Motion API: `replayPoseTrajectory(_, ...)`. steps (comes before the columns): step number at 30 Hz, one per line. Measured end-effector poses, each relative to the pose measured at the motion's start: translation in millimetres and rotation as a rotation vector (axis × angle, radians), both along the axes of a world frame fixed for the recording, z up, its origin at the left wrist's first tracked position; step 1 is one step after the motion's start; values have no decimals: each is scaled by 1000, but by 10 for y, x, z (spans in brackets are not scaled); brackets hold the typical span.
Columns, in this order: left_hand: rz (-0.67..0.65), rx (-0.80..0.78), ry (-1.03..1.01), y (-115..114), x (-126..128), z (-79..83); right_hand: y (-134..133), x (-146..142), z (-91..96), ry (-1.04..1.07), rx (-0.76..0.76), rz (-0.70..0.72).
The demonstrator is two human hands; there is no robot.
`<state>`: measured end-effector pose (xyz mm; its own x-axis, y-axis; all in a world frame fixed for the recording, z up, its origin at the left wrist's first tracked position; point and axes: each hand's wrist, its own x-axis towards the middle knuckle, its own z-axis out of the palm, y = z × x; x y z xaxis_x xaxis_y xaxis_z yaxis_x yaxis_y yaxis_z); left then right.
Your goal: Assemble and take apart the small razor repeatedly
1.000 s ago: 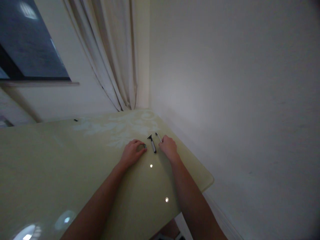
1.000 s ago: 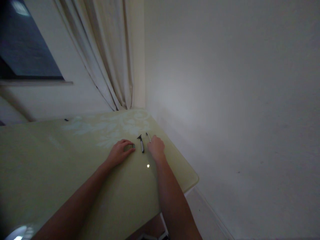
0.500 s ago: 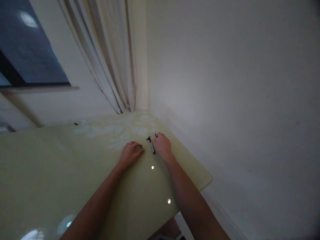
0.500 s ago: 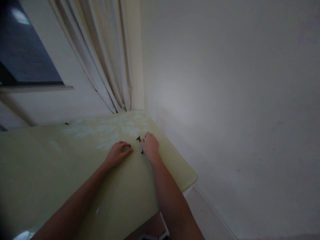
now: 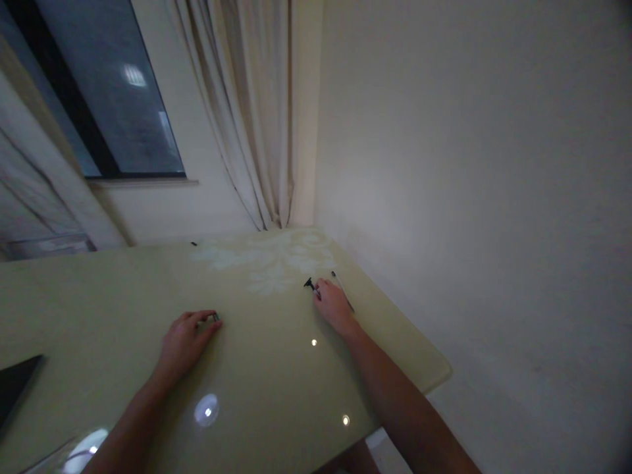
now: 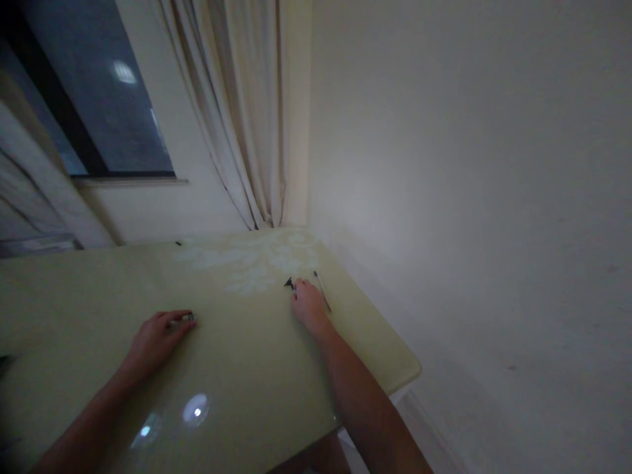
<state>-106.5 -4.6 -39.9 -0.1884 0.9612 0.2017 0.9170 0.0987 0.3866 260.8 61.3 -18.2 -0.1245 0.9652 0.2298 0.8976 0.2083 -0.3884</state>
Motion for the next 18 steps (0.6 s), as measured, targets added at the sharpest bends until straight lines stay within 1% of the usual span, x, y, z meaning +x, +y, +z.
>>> replayPoseTrajectory(3,18,-90,-8,30,58,66,-46,-223,-24,110,13,119)
replayPoseTrajectory(5,8,-128,-22,79,101,98,-80,-470,-7,152,16,208)
replayPoseTrajectory(7,-5,-141,-57,123,91,95,-101,-788,30,157,7,272)
replayPoseTrajectory(9,-40,-114,-83,152,33,63,-114,-1150,70,142,19,276)
replayPoseTrajectory(11,-74,-53,-84,165,-41,25,-131,-1514,90,134,16,250)
replayPoseTrajectory(14,-91,7,-66,167,-118,-2,-176,-1956,59,146,-7,215)
replayPoseTrajectory(16,-99,13,-66,168,-135,4,-200,-2112,10,161,-35,220)
replayPoseTrajectory(18,-109,11,-68,174,-136,17,-194,-2112,-23,178,-42,238)
